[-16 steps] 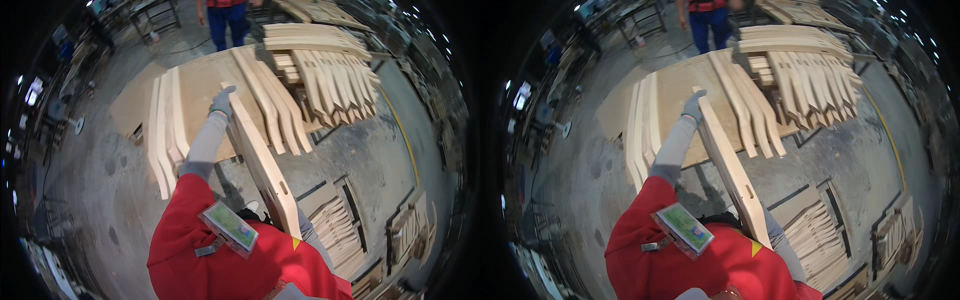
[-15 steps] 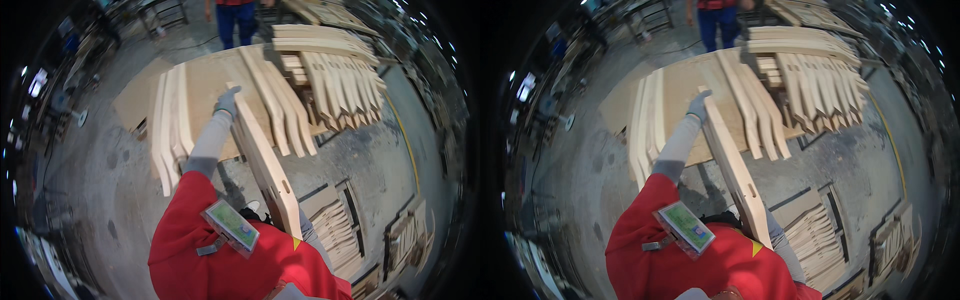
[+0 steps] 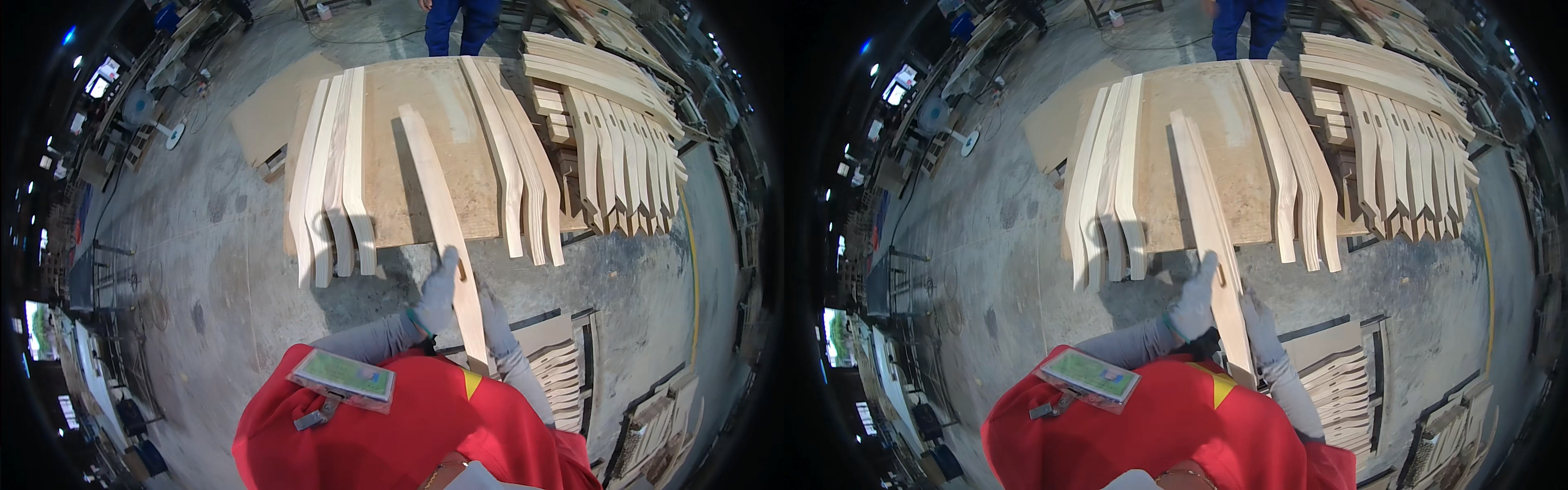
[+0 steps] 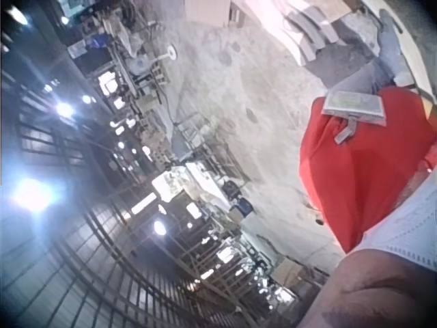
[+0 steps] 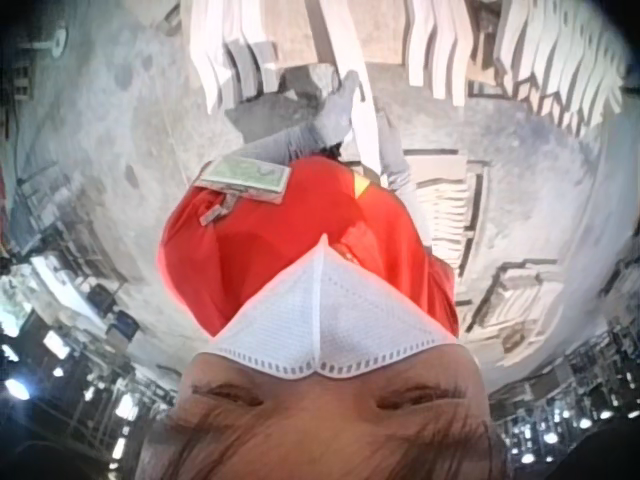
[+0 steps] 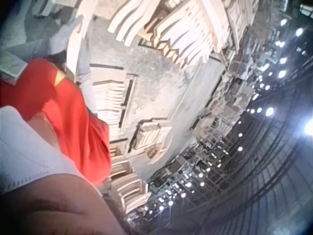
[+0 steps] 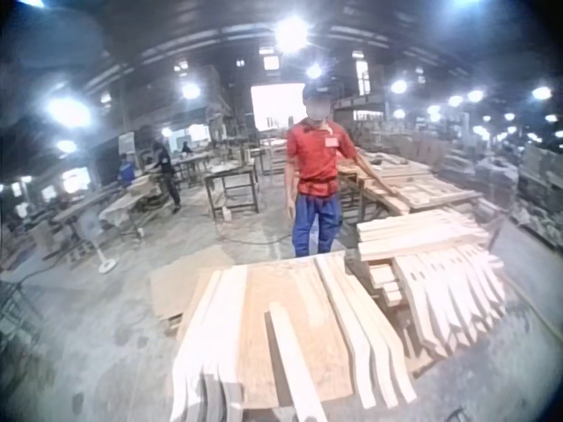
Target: The person repeatedly picks up light-colored wooden planks from a pile on the floor and stacks them onto a workbench. The person wears gloves and a red shirt with a yellow star while performing this repetitive manual labor in a workshop setting.
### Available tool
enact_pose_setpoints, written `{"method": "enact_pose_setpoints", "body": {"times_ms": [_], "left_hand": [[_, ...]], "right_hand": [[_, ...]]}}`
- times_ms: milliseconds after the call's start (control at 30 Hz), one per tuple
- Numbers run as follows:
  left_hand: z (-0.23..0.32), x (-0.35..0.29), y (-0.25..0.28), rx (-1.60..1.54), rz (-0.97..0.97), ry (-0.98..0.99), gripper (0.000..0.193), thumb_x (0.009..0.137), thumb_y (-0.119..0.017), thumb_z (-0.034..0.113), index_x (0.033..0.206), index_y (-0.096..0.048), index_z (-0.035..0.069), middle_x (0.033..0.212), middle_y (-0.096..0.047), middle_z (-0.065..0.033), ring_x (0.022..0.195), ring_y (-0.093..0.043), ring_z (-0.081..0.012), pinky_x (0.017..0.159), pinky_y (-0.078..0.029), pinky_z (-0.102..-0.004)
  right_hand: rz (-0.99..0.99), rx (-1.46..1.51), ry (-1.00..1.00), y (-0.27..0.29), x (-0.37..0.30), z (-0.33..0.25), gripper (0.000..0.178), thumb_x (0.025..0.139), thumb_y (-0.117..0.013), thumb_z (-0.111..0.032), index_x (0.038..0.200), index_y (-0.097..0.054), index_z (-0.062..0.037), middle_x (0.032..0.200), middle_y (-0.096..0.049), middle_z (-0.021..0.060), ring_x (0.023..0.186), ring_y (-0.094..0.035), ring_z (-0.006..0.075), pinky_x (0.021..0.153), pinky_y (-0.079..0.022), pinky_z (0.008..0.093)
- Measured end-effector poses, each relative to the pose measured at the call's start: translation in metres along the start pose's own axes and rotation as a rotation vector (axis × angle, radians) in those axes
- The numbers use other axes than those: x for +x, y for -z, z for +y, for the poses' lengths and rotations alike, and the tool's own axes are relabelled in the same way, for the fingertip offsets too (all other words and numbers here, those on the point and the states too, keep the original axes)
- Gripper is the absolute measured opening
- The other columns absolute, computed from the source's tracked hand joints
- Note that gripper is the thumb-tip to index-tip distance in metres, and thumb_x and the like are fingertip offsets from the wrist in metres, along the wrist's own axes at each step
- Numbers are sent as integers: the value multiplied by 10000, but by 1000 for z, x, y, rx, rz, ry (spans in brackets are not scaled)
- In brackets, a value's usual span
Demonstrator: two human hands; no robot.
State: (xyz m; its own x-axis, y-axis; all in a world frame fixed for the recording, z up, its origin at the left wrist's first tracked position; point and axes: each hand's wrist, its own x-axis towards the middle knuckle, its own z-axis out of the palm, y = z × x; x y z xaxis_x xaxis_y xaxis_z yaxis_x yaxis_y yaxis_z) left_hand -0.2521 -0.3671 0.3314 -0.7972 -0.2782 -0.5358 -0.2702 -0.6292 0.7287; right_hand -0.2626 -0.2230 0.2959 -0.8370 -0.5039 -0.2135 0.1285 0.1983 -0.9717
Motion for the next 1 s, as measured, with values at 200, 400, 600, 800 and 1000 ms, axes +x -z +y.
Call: {"method": "enact_pose_setpoints", "body": {"times_ms": [200,400,600,800,1000], "left_hand": [[83,105,57,-180,-202,-73,561,932,-457,480,1281,-449,41,1158,-574,-96,1011,-587,-187,867,-499,-322],[110,189,130,735,464,-737,376,919,-501,255,1195,-552,4,1120,-623,-160,1024,-601,-259,903,-455,-307],[121,178,121,1370,417,-526,280,865,-465,118,1065,-620,0,949,-656,-171,900,-612,-330,842,-458,-374],[123,161,116,2422,68,-568,275,805,-506,111,1006,-659,1,991,-643,-180,1063,-536,-328,927,-396,-472],[38,101,148,1634,48,-958,522,876,-529,162,1308,-364,-80,1329,-390,-298,1247,-375,-434,1037,-330,-434]], "right_hand": [[67,-302,-28,-24,109,-65,786,825,-536,-541,1336,-410,43,1314,-481,235,1241,-443,339,1020,-346,337],[-20,-400,40,-52,172,-65,711,819,-533,-448,1339,-409,21,1310,-484,232,1221,-477,309,1011,-369,345],[8,-394,80,-42,142,-21,626,796,-535,-282,1338,-413,7,1254,-538,220,1162,-532,309,971,-406,342],[-59,-16,-96,-17,94,4,579,818,-587,-130,1345,-406,28,1290,-527,162,1155,-524,212,969,-398,289],[-6,270,-193,-1,52,36,668,824,-647,-212,1393,-358,-14,1349,-469,151,1222,-461,200,917,-429,300]]}}
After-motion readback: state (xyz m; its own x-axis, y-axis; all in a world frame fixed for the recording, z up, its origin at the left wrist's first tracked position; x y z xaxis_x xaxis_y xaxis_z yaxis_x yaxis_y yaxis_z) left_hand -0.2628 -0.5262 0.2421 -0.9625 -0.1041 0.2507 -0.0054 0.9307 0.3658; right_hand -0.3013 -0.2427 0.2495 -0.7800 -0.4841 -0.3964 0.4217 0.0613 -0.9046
